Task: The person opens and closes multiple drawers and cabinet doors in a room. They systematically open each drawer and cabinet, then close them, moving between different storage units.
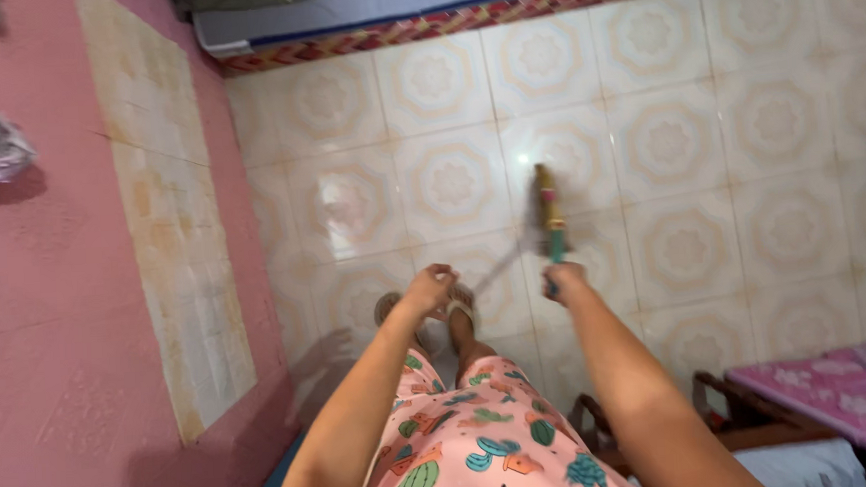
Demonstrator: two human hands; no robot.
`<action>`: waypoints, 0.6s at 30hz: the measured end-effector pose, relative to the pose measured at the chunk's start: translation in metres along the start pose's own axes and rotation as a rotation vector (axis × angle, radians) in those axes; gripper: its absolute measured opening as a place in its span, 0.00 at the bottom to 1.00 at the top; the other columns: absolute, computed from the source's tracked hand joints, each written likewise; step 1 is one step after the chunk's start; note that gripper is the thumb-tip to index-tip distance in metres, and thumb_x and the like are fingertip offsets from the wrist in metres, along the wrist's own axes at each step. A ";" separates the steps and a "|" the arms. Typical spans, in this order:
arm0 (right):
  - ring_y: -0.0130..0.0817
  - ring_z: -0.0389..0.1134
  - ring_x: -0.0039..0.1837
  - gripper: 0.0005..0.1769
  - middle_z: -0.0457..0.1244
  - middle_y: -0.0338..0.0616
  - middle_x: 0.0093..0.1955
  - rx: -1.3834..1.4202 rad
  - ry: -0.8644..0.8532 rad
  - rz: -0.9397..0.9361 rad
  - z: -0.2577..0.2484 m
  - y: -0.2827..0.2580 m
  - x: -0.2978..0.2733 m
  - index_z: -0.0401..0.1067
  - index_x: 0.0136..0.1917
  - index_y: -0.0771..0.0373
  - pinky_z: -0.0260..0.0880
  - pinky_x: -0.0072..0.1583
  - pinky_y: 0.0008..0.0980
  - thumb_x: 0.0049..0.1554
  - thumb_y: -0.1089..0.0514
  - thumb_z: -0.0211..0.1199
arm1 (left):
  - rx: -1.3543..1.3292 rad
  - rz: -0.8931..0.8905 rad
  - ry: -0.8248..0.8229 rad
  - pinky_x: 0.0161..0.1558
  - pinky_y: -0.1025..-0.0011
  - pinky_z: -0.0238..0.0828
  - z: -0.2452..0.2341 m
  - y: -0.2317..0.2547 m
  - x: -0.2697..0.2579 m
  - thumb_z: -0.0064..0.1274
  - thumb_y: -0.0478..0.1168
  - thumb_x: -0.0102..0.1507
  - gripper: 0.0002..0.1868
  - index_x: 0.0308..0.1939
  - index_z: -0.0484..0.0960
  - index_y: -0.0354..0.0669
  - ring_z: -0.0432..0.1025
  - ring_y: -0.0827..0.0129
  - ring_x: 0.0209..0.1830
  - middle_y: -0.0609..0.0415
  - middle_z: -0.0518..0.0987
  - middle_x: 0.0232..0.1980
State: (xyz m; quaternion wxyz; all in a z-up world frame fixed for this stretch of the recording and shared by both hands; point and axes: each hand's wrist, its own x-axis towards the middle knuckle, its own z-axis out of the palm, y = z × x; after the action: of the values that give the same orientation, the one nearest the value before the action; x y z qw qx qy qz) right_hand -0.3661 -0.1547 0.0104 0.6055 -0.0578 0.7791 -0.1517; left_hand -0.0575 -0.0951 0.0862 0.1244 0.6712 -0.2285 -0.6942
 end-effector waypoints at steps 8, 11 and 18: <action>0.29 0.56 0.30 0.04 0.55 0.39 0.31 0.350 -0.516 0.156 0.113 -0.027 -0.056 0.63 0.42 0.64 0.60 0.31 0.28 0.59 0.67 0.56 | 0.040 0.218 0.028 0.37 0.65 0.78 -0.037 0.010 0.039 0.56 0.57 0.66 0.29 0.63 0.78 0.42 0.78 0.65 0.40 0.45 0.83 0.48; 0.32 0.57 0.31 0.05 0.57 0.42 0.32 0.174 -0.529 0.126 0.221 -0.013 -0.080 0.67 0.44 0.62 0.59 0.31 0.30 0.61 0.61 0.52 | -0.079 0.179 0.042 0.31 0.66 0.76 -0.087 0.015 0.063 0.53 0.55 0.65 0.26 0.59 0.78 0.41 0.75 0.70 0.32 0.52 0.80 0.42; 0.33 0.63 0.33 0.13 0.63 0.41 0.36 -0.108 -0.579 0.197 0.454 -0.034 -0.114 0.71 0.46 0.56 0.60 0.31 0.33 0.64 0.47 0.58 | -0.206 0.199 0.422 0.24 0.66 0.70 -0.268 0.008 0.078 0.46 0.53 0.70 0.25 0.50 0.82 0.32 0.72 0.66 0.19 0.48 0.79 0.26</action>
State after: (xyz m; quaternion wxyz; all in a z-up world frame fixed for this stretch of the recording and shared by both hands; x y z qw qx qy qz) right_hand 0.0972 -0.2313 0.0263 0.8100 -0.0551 0.5832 -0.0279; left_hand 0.2014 -0.1794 0.0234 0.3049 0.7592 -0.1903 -0.5426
